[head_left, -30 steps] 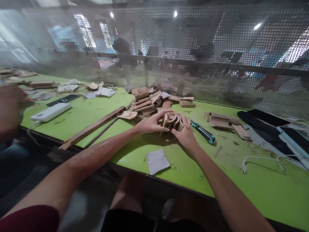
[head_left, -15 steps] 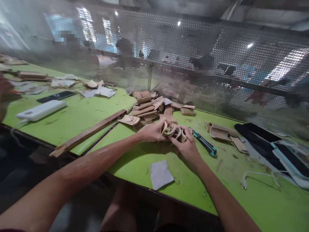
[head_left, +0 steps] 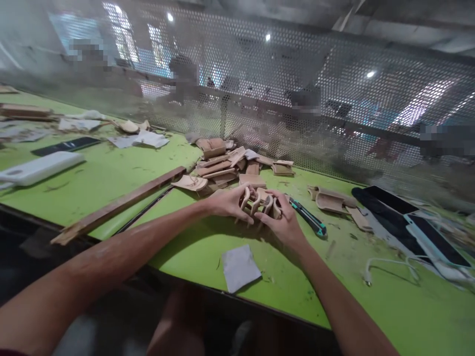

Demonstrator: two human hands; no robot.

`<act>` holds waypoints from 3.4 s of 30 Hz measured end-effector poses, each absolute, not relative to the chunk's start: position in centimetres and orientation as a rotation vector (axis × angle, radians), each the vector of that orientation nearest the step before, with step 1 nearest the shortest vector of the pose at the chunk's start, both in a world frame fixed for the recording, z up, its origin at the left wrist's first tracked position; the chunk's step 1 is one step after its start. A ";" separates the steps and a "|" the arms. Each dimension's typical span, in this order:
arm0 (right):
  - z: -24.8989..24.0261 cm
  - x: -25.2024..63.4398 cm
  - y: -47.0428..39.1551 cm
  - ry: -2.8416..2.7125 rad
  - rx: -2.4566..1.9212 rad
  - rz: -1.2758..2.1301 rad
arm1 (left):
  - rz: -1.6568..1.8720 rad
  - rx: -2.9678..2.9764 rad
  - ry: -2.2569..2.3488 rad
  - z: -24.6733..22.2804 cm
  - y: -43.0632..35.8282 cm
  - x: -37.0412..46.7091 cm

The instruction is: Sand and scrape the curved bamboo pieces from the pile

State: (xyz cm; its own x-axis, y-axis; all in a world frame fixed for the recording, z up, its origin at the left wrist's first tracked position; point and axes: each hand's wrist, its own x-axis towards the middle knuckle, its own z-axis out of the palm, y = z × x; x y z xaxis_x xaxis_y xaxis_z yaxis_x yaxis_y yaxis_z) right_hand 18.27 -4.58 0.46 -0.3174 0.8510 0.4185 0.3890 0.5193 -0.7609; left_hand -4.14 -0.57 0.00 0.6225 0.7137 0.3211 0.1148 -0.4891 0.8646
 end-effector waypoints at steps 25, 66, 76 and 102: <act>1.4 19.1 -4.7 -2.016 -1.071 0.712 | 0.825 1.904 0.667 2.1 -1.3 -5.3; 0.0 18.2 -4.7 -1.972 -0.960 0.662 | 0.830 2.053 0.656 0.9 -0.6 -5.4; 0.4 17.3 -5.0 -1.918 -0.968 0.729 | 0.790 2.106 0.625 1.6 -0.6 -5.9; 1.1 18.0 -4.8 -1.980 -1.042 0.654 | 0.741 2.264 0.636 2.2 -1.1 -5.9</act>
State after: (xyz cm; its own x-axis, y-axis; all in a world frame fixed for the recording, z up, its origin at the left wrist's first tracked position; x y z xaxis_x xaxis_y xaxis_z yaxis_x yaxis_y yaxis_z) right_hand 17.99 -4.84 1.07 -0.3520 0.8446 0.4034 0.4379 0.5295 -0.7265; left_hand -5.90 -1.07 2.16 0.7208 0.6096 0.3298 0.2332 -0.6614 0.7128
